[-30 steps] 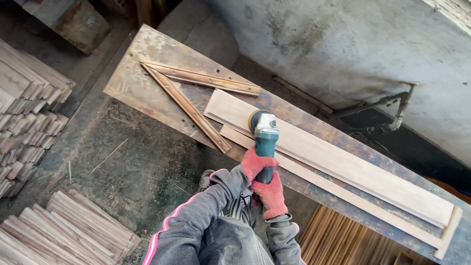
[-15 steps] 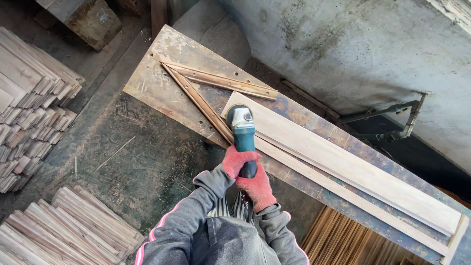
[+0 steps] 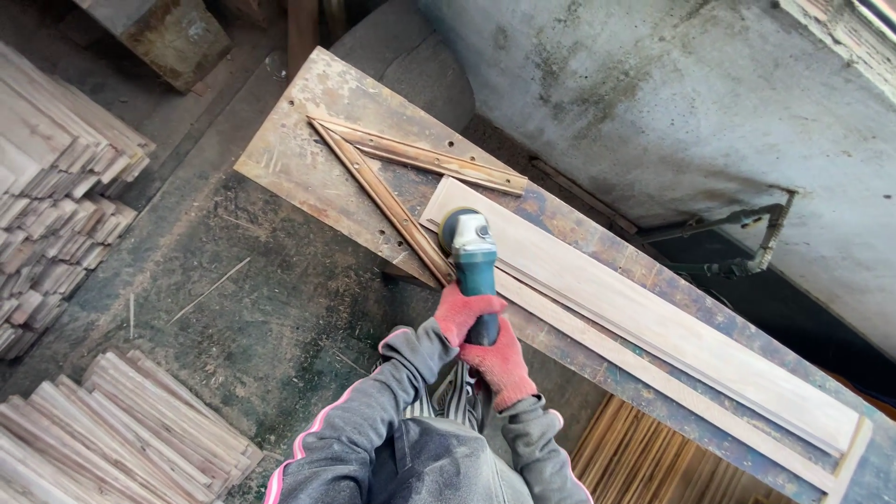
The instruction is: Sanding a piece of wood using a hand-held angle grinder.
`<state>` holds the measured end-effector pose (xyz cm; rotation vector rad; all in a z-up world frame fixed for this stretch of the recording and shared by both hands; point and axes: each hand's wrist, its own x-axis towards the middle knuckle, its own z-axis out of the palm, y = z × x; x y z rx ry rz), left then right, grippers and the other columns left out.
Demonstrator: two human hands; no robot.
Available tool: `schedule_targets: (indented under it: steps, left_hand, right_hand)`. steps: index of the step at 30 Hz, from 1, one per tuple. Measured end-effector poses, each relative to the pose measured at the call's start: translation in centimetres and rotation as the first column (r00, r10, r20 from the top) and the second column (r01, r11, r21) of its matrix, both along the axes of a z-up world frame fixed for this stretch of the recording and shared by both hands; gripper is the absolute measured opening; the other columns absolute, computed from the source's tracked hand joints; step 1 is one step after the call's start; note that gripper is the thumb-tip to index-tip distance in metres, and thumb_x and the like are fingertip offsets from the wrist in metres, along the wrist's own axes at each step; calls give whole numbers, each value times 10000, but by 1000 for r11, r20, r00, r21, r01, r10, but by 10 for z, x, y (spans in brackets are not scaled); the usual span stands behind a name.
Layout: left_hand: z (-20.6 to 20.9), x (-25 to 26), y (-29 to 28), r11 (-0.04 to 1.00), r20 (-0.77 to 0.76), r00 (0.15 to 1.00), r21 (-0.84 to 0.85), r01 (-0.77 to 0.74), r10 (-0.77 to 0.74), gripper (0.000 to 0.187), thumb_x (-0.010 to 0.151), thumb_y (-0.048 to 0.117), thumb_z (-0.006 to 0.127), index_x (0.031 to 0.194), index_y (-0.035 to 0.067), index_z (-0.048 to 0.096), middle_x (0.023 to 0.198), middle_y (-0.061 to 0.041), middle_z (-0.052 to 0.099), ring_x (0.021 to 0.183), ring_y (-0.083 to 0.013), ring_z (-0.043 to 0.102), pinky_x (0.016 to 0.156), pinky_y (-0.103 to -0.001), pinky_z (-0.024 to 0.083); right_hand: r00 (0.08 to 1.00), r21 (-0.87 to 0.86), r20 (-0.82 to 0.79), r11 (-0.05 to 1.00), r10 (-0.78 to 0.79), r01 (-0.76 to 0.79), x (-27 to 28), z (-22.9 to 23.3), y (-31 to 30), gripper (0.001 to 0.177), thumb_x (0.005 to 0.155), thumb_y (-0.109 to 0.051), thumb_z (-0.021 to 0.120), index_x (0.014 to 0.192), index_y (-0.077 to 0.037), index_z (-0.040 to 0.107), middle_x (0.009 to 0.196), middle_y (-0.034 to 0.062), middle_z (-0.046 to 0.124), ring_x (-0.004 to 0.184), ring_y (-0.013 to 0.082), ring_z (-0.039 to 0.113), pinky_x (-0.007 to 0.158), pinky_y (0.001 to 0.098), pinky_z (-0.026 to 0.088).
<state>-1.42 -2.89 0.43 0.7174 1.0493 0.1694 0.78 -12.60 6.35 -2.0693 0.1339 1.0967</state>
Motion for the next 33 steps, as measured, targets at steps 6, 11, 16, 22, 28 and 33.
schedule_targets:
  steps: [6,11,16,22,28,33]
  left_hand:
    - [20,-5,35,997,-9,998,-21,-69,68,543,506,53,927,991,-2,688,779,-124,711,747,-275,723,681,-390,572]
    - [23,2,-3,994,23,999,-105,-41,44,570,472,28,955,977,-8,692,764,-140,708,738,-303,736,691,-408,589]
    - [12,1,21,990,15,998,-126,-60,62,509,513,33,930,946,-26,668,744,-179,697,707,-339,735,651,-436,601]
    - [29,14,33,989,39,994,-108,-102,107,418,548,5,881,912,-14,677,713,-170,689,678,-327,741,611,-419,604]
    - [25,10,2,994,259,963,-93,-58,80,282,686,59,847,879,-21,657,771,-97,661,601,-181,611,585,-290,555]
    - [9,31,24,987,29,989,-77,-141,144,484,545,45,916,960,-17,674,747,-150,681,742,-299,722,708,-423,585]
  right_hand:
    - [996,33,15,995,92,-93,8,0,26,596,574,-106,895,1095,-42,612,699,211,605,499,331,645,352,383,530]
    - [999,-73,4,996,53,-53,-1,30,-4,567,561,-89,894,1049,-31,613,669,244,628,485,362,659,342,409,533]
    - [993,-72,8,991,114,-113,5,21,20,545,560,-98,891,1016,-33,600,642,234,627,468,354,654,332,406,533]
    - [990,-63,53,990,132,-128,15,30,24,643,571,-134,913,1137,-43,623,694,229,639,490,325,649,349,382,516]
    - [989,-34,-63,990,132,-134,27,48,4,545,653,-112,866,1115,-28,590,743,150,615,491,247,563,391,344,414]
    - [978,-106,62,976,197,-190,37,28,28,549,602,-136,899,1053,-36,601,664,219,636,475,326,653,342,376,511]
